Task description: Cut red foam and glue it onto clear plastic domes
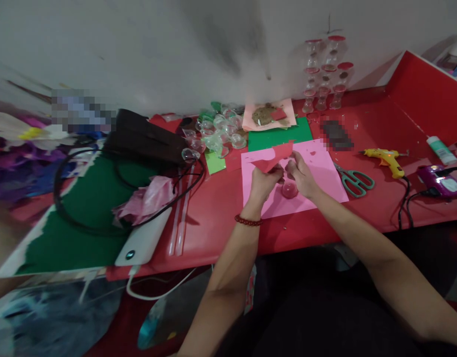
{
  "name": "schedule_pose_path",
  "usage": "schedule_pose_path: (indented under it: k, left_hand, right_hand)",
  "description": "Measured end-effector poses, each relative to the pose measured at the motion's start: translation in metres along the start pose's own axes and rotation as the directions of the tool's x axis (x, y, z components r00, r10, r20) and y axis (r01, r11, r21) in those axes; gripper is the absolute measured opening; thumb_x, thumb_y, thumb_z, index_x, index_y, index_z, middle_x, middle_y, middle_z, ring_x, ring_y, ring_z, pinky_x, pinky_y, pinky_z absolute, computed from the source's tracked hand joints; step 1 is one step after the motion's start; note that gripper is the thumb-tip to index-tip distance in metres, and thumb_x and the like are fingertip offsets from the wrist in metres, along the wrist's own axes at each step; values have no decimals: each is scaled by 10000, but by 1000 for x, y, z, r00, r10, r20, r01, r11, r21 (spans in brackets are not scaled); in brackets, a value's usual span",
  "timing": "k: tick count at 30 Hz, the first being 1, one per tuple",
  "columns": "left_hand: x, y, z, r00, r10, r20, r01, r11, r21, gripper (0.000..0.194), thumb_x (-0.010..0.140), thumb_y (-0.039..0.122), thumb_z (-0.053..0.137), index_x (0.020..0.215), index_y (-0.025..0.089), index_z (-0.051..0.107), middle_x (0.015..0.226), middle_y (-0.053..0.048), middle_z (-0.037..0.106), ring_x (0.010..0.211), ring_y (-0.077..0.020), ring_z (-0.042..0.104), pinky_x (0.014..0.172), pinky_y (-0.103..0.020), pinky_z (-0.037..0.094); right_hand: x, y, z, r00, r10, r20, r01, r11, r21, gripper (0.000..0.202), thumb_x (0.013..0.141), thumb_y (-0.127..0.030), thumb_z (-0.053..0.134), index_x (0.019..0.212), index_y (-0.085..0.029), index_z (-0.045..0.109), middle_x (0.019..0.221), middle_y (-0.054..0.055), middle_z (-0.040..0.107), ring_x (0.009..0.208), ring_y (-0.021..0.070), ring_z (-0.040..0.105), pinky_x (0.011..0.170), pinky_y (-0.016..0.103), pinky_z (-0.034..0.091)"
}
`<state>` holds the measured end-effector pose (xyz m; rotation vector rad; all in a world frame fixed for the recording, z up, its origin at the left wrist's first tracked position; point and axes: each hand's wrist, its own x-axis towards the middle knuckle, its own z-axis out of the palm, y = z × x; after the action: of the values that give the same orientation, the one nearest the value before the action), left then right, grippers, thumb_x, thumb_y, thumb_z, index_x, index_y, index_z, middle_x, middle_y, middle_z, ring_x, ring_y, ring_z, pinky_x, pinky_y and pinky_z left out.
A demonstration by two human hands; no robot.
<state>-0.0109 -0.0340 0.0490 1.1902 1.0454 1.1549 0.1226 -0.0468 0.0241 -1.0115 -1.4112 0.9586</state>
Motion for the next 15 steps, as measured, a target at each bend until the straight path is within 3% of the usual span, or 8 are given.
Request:
schedule_pose_path:
  k: [5,10,15]
  left_hand:
    - [1,8,-3,993,-114,20,115,985,-132,235,576,293,800,688,134,667,705,-46,695,608,-111,616,603,-257,513]
    - [-1,9,-2,992,-116,54,121,989,-88,329,478,248,865,733,117,705,723,-43,712,611,-120,626,600,-267,522]
    - [-2,1,1,996,-83,30,85,995,-53,258,530,228,817,724,107,697,709,-30,693,602,-126,637,596,-277,551]
  right_hand:
    - [2,-5,-1,990,134,-52,-120,969,214,572,859,-791,480,1155,-303,460,959,16,538,676,122,486,585,282,471]
    - [3,-7,0,981,177,-83,-151,955,253,574,839,-796,510,1118,-297,462,940,10,535,672,115,490,588,275,470]
    - [3,-3,1,985,162,-66,-144,963,228,546,883,-770,459,1156,-298,436,937,0,512,629,101,447,559,265,439]
